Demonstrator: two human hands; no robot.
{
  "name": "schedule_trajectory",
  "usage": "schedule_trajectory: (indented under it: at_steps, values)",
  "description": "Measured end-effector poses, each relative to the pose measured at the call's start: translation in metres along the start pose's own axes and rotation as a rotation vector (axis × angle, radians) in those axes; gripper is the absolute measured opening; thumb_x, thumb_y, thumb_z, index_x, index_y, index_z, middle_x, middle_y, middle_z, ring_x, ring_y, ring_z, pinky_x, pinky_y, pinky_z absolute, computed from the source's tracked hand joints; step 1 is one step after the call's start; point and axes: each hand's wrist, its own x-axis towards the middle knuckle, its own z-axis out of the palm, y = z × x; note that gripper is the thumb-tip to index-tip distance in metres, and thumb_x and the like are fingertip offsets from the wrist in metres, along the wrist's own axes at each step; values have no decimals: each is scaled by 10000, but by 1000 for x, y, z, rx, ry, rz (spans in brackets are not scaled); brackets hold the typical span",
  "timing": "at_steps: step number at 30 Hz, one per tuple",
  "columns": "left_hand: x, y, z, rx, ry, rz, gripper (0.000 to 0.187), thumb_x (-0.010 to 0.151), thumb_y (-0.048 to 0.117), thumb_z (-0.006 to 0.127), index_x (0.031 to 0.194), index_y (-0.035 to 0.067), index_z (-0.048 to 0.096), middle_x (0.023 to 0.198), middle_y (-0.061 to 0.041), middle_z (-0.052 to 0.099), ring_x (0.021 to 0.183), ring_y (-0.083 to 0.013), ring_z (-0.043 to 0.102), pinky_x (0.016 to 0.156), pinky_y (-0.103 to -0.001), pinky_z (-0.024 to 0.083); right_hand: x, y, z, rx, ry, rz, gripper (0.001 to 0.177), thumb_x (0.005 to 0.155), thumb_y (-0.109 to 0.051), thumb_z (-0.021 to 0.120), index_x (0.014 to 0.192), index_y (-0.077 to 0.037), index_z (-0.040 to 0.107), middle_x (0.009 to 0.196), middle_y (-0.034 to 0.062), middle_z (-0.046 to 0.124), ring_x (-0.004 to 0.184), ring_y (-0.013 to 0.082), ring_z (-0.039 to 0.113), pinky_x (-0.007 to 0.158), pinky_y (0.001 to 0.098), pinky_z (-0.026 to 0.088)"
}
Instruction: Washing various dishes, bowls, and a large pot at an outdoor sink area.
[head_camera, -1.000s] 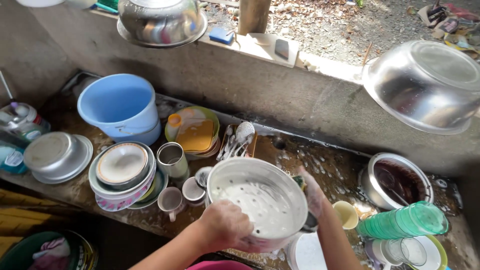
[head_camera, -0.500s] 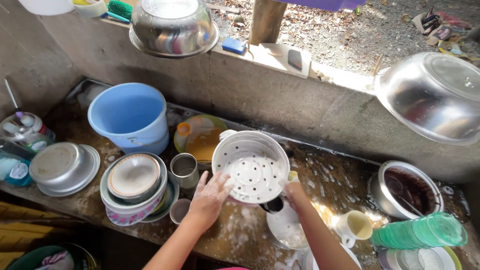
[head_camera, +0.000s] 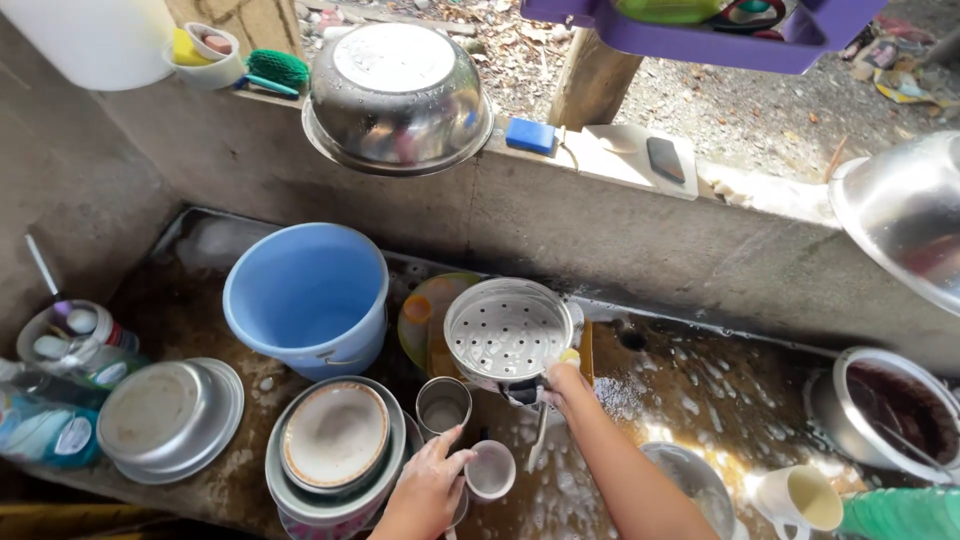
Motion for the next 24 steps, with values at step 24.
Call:
schedule_trajectory:
  at_steps: [24]
  values:
    - [41, 109, 222, -78, -751, 377, 408, 865, 64, 638, 1270, 107, 670, 1368, -150, 593, 1292, -356, 519, 1109, -498, 339, -216, 259, -402, -140, 892, -38, 744, 719, -255, 769, 1418, -104, 563, 1169, 183, 741, 1065, 359, 718, 933, 471, 558]
